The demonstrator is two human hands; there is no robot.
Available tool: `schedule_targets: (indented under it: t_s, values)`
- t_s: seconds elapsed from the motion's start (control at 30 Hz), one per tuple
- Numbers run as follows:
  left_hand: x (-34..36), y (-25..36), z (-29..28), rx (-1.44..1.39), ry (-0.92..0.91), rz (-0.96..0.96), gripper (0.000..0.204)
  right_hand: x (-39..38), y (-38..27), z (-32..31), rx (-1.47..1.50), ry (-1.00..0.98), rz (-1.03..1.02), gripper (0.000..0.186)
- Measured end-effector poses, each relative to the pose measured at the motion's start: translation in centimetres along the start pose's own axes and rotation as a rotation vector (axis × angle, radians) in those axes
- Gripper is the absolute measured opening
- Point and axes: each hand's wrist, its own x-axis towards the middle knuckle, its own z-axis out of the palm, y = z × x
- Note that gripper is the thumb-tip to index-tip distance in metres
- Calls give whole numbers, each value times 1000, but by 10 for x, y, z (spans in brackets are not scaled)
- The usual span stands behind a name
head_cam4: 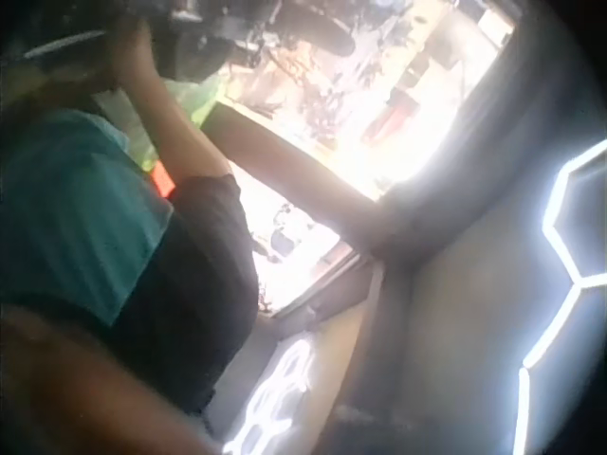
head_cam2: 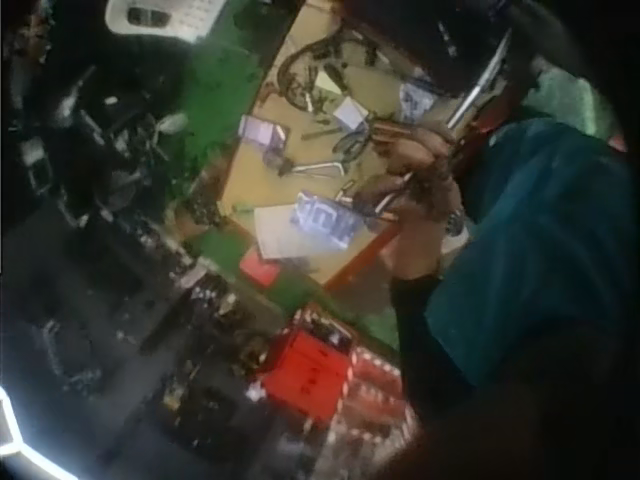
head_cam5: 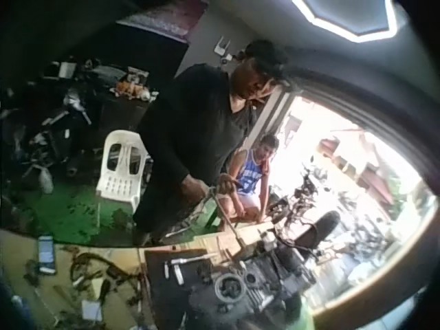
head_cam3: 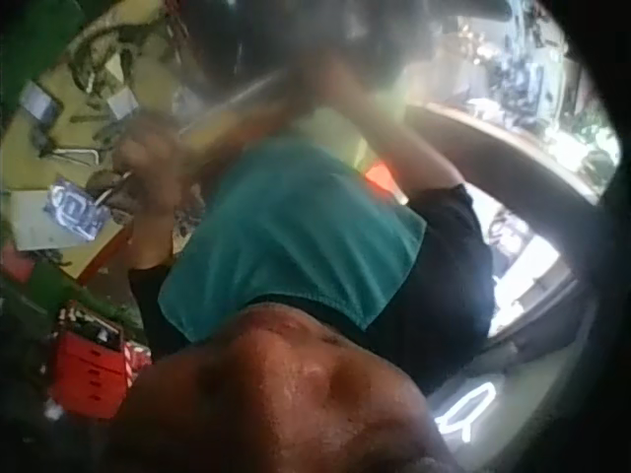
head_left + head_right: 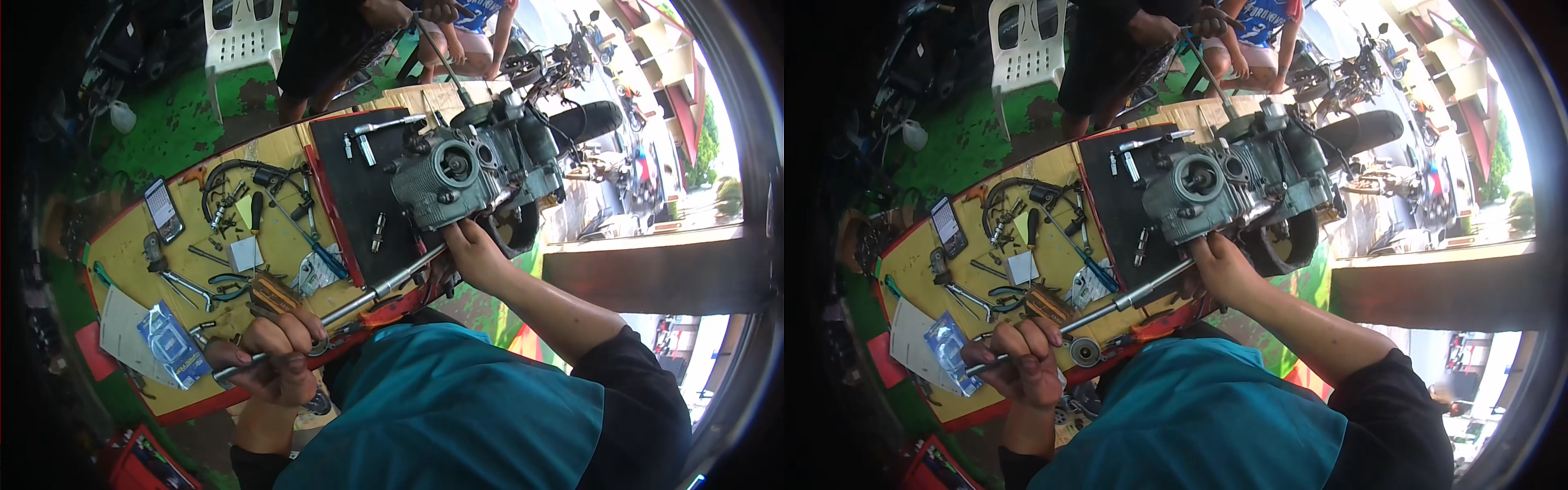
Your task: The person is working on a disassembled motorcycle engine in a workshop. They use a wrench to tighten bolts on the engine casing and handle various engine components, including a cylinder head and a clutch assembly, while another person assists.
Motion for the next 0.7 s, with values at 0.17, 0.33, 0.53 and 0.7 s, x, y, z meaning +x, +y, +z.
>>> schedule_targets:
  t_s: [0.17,0.33,0.53,0.7]
  values:
    - [3,1,-2,-28,-1,-6,44,1,-3,-3,-91,-4,27,47]
    - [5,-1,-1,-48,-23,24,44,-4,-13,-8,-216,-18,66,47]
    - [12,8,1,4,-60,11,47,-5,-22,-14,-170,-116,88,50]
    - [15,13,8,56,-41,-35,39,0,-20,-17,-183,-136,119,47]
